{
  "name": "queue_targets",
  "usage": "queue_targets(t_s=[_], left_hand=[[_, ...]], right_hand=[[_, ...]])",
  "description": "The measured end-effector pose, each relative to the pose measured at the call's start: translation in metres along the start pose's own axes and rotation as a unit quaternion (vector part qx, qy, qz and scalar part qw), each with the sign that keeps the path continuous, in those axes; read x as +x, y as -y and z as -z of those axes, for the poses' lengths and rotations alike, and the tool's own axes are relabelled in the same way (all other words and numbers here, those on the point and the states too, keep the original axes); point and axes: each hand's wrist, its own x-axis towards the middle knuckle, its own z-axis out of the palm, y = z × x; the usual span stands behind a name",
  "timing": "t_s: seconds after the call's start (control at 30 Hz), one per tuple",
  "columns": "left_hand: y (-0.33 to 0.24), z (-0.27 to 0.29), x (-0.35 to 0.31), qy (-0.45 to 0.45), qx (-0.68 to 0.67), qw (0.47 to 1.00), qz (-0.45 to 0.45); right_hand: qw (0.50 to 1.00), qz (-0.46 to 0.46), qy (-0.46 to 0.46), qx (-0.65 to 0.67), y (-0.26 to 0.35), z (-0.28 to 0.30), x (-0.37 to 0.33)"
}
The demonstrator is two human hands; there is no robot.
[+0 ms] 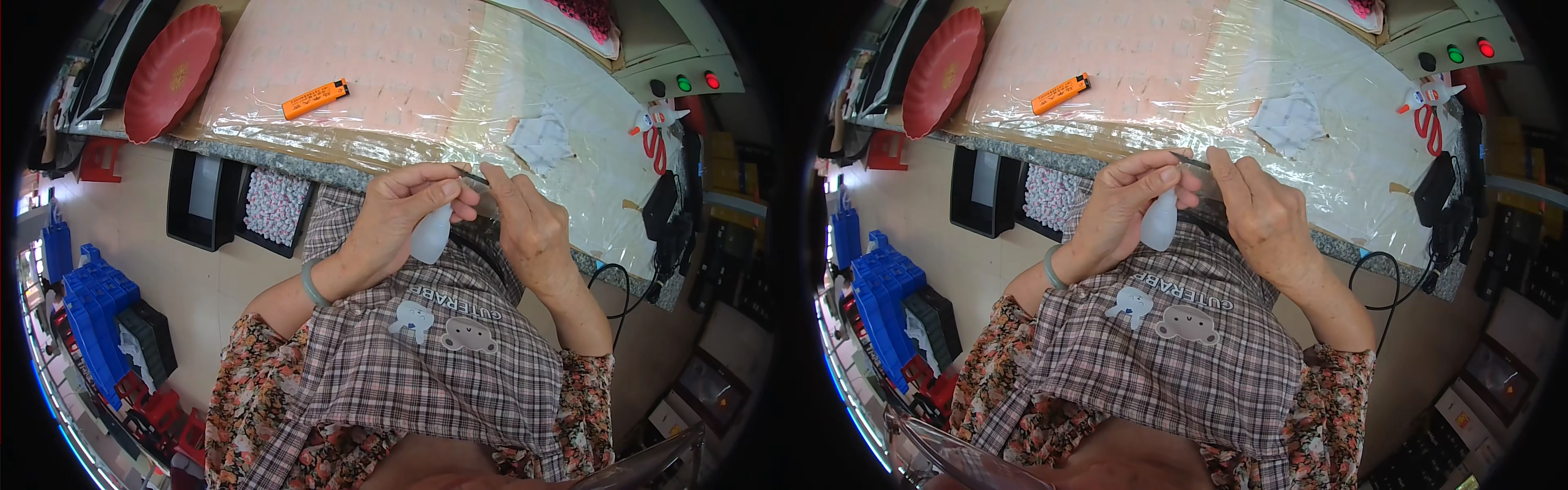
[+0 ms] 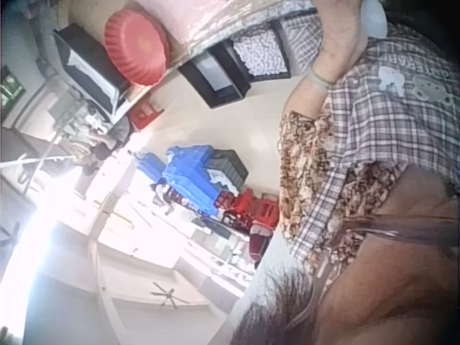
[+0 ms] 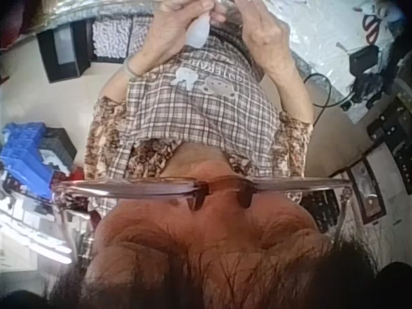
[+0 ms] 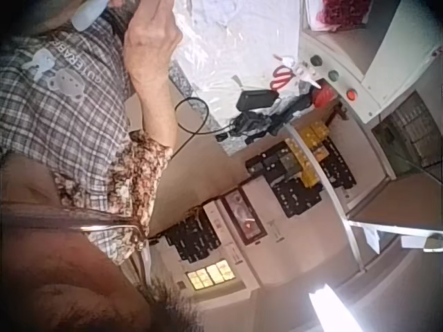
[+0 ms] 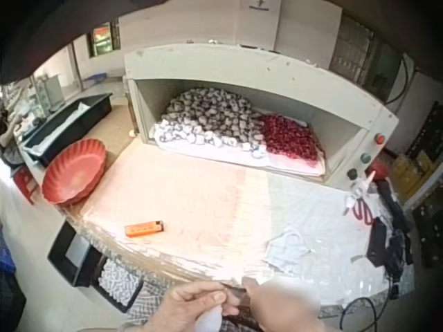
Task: Glue small accessories onto toy figurines at a factory workbench.
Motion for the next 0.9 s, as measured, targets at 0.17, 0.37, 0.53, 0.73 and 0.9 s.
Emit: queue_targets(t_s=[0.17, 0.37, 0.53, 0.73, 0.9], left_hand=[[-0.002, -0.002, 0.0, 0.019, 0.032, 0.999, 0.003], [-0.003, -0.005, 0.0, 0.005, 0.024, 1.0, 0.017], [0.0, -0.004, 0.001, 0.001, -0.005, 1.0, 0.009], [0.001, -0.002, 0.0, 0.021, 0.024, 0.999, 0.009], [-0.001, -0.003, 0.001, 0.034, 0.029, 0.999, 0.017]], right_hand=[[0.999, -0.032, -0.02, -0.015, -0.007, 0.0, 0.004], [0.999, -0.035, -0.033, 0.025, -0.006, 0.001, 0.003], [1.0, -0.017, -0.005, 0.017, 0.002, 0.001, -0.002], [1.0, -0.018, -0.011, -0.009, -0.007, 0.0, -0.001], [0.998, -0.041, -0.039, 0.021, -0.009, 0.005, 0.003]])
